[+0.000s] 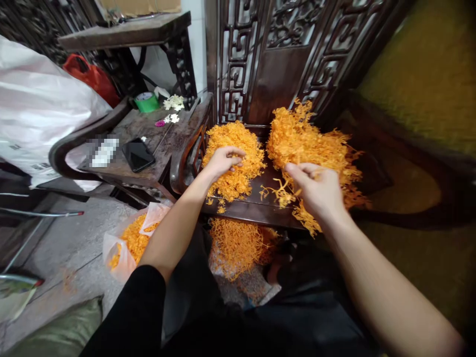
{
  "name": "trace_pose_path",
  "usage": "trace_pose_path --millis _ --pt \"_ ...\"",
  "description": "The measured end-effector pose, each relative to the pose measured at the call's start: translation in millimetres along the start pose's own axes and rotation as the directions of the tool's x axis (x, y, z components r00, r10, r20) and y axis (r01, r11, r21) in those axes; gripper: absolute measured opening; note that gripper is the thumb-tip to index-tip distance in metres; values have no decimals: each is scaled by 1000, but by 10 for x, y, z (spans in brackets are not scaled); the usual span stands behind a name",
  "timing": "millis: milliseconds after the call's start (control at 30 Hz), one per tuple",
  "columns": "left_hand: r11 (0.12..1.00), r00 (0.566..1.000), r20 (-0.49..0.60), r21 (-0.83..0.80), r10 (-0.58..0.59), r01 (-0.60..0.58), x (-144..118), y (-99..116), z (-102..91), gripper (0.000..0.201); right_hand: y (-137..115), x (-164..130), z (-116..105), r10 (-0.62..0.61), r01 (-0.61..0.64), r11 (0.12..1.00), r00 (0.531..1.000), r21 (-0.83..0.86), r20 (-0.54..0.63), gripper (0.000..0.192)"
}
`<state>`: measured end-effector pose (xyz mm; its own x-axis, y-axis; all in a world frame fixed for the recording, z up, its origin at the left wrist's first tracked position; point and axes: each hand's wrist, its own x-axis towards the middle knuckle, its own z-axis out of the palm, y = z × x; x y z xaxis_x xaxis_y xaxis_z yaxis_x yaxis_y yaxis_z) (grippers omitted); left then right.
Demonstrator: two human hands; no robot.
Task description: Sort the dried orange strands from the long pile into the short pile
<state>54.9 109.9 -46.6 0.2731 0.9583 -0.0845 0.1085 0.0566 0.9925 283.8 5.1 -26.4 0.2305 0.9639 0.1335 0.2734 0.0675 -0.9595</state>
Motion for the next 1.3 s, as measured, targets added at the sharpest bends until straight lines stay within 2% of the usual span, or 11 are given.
trace_pose_path --millis 100,267,433,567,700,800,933,1033,1133,1233,1300 --pt "995 993 68 20 100 -101 -96 54 169 14 17 35 123 -12 9 987 1000 -163 -14 36" --pt "971 966 109 30 233 -238 -246 107 406 21 61 120 301 -63 89 966 992 -243 114 47" --pt "970 971 119 107 205 -218 -315 132 386 26 64 131 289 -72 99 964 991 -246 117 50" --pt "957 981 54 217 185 -193 -298 101 354 19 3 99 270 1 35 973 988 -229 154 42" --pt "935 974 -50 292 223 -199 -225 62 440 15 -15 100 268 36 -3 975 989 -221 145 34" --pt "842 944 -81 480 320 -244 -188 41 533 22 26 123 250 83 -54 975 988 -214 130 38" --pt "649 921 29 701 389 -296 -184 -17 657 36 118 148 221 125 -94 975 981 -200 149 43" --pt "598 917 96 731 386 -328 -148 -79 726 31 171 152 200 165 -139 973 977 -181 138 45" --pt "609 938 25 755 346 -245 -33 -131 664 27 176 123 136 249 -227 957 962 -179 109 42" --pt "611 949 -91 782 303 -120 118 -175 432 30 144 72 -1 308 -299 950 945 -92 107 40" --pt "578 948 -79 807 309 -122 193 -211 256 33 119 42 -107 270 -272 962 954 -1 128 40"
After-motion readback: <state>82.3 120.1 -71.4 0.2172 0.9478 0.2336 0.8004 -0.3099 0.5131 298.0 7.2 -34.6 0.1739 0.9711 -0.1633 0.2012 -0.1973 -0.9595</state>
